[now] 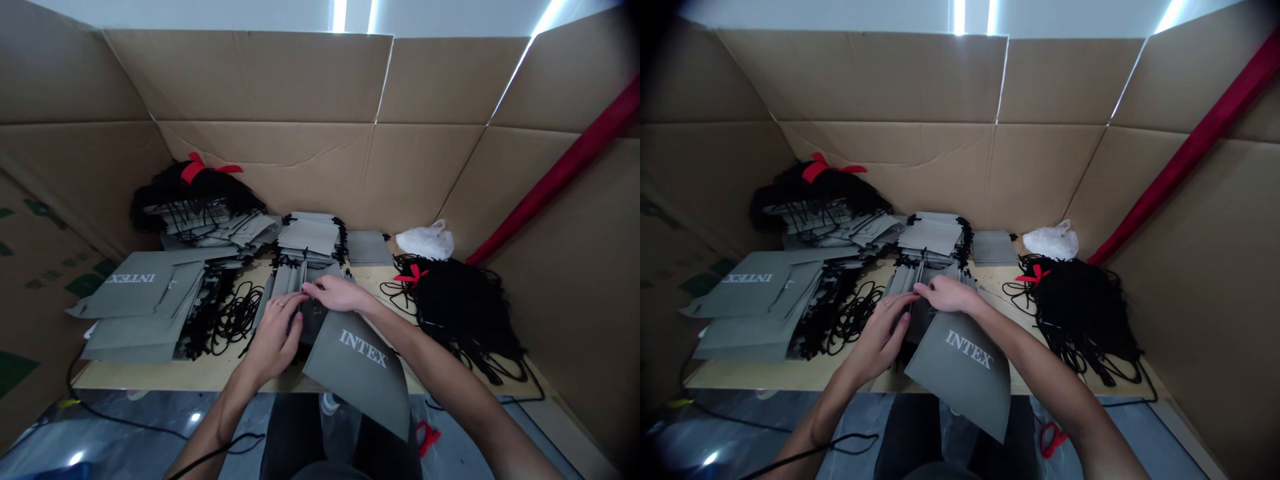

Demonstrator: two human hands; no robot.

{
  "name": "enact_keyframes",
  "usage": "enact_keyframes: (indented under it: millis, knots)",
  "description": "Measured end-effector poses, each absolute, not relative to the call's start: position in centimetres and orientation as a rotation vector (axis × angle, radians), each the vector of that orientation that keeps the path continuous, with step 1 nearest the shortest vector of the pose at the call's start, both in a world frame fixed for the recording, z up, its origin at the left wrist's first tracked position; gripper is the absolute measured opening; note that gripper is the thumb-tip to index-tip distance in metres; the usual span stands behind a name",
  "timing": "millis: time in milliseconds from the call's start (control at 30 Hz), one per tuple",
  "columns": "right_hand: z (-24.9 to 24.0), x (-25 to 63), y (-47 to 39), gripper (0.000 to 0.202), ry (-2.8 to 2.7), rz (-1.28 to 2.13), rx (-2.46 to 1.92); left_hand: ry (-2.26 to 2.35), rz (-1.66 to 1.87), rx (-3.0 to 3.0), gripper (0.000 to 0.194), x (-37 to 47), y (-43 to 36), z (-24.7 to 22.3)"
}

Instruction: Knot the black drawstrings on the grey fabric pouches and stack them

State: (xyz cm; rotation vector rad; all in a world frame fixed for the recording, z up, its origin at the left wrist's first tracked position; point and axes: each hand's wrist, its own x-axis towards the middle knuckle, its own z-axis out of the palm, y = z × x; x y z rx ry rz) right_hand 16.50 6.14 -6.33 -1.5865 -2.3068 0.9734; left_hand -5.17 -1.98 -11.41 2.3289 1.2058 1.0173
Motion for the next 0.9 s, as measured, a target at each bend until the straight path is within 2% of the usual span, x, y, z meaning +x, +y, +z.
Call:
enact_keyframes:
  millis: [200, 400, 600, 733, 767, 867, 900]
  knots:
    - [-7.3, 16.4, 7.3, 0.047, -2.259, 0.949, -1.723, 1.129, 0.968, 2.387, 0.037, -4.9, -2.4, -10.8]
    - [-9.0, 16.8, 7.1, 0.033, -2.165, 0.889, -1.762, 1.334, 1.077, 2.298, 0.035, -5.7, -1.6, -12.7]
    - [-9.7, 17.1, 6.0, 0.043, -1.976, 0.774, -1.767, 1.487, 1.145, 2.227, 0.039, -6.4, -0.9, -14.6]
    - [-9.4, 17.4, 5.3, 0.062, -2.002, 0.8, -1.617, 1.533, 1.166, 2.171, 0.039, -7.0, -0.4, -14.9]
    - [-9.4, 17.4, 5.2, 0.061, -2.014, 0.809, -1.58, 1.538, 1.167, 2.159, 0.038, -7.1, -0.3, -14.9]
    - [-9.2, 17.3, 5.3, 0.032, -2.03, 0.832, -1.514, 1.533, 1.164, 2.139, 0.035, -7.1, -0.1, -14.3]
    - [-9.2, 17.1, 5.3, 0.029, -2.029, 0.838, -1.506, 1.523, 1.162, 2.14, 0.036, -7.0, -0.2, -13.9]
